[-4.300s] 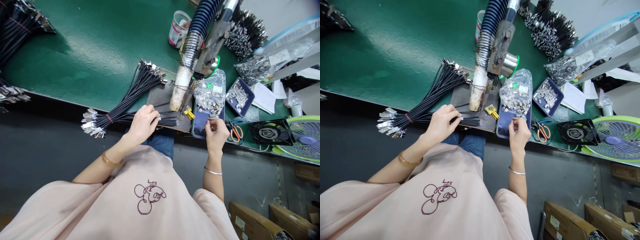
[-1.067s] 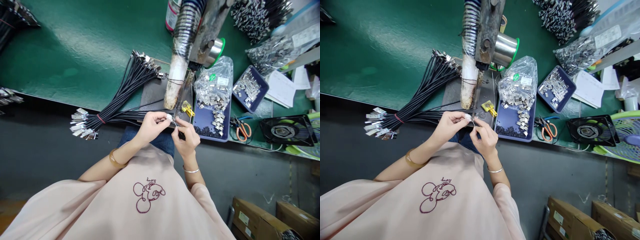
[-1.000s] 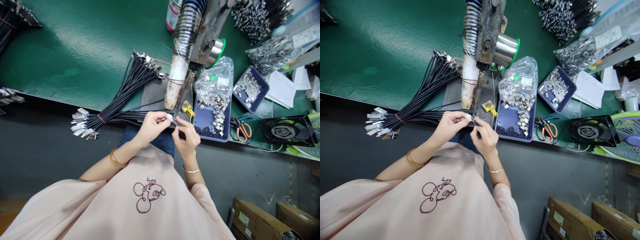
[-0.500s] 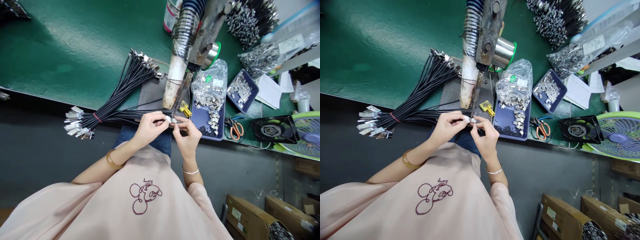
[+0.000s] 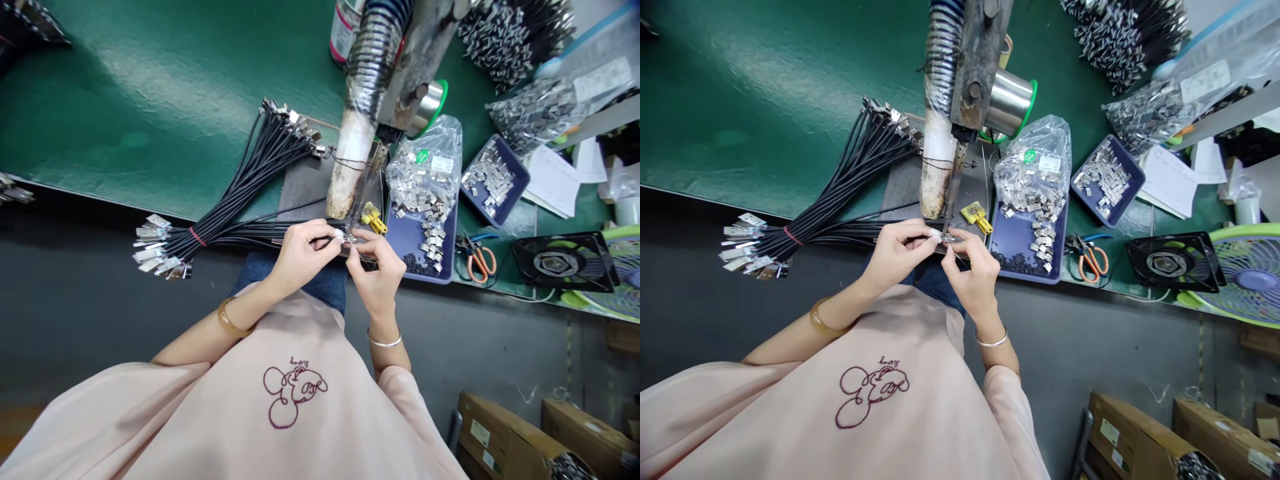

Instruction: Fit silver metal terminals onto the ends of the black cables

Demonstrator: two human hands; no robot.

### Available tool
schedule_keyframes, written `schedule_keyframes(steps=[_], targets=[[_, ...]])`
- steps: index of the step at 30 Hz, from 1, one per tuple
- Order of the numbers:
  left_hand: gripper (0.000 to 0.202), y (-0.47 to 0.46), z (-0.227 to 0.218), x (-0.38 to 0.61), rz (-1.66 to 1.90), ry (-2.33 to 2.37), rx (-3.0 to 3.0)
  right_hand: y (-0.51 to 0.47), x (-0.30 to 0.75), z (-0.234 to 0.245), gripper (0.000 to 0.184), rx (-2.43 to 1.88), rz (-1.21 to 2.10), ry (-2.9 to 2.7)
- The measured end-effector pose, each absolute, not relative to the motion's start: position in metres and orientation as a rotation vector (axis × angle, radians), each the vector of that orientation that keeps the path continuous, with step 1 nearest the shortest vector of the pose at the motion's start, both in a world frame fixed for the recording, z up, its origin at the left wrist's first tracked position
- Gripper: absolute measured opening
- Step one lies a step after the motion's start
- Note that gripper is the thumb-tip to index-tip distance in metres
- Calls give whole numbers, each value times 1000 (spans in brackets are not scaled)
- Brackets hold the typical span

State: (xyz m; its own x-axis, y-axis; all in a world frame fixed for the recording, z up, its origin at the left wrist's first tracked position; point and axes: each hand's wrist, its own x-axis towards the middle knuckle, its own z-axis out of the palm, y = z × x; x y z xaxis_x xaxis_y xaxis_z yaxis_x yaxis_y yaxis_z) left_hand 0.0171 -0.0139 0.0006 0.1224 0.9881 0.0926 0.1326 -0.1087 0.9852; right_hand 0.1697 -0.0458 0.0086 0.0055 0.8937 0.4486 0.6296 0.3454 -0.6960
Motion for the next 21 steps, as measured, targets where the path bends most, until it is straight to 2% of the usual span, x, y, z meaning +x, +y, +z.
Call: schedule_keyframes(steps=[21], targets=[[14, -15, 8, 17, 1062, 1237, 1566, -49, 172, 8, 12, -1320, 315, -1782]])
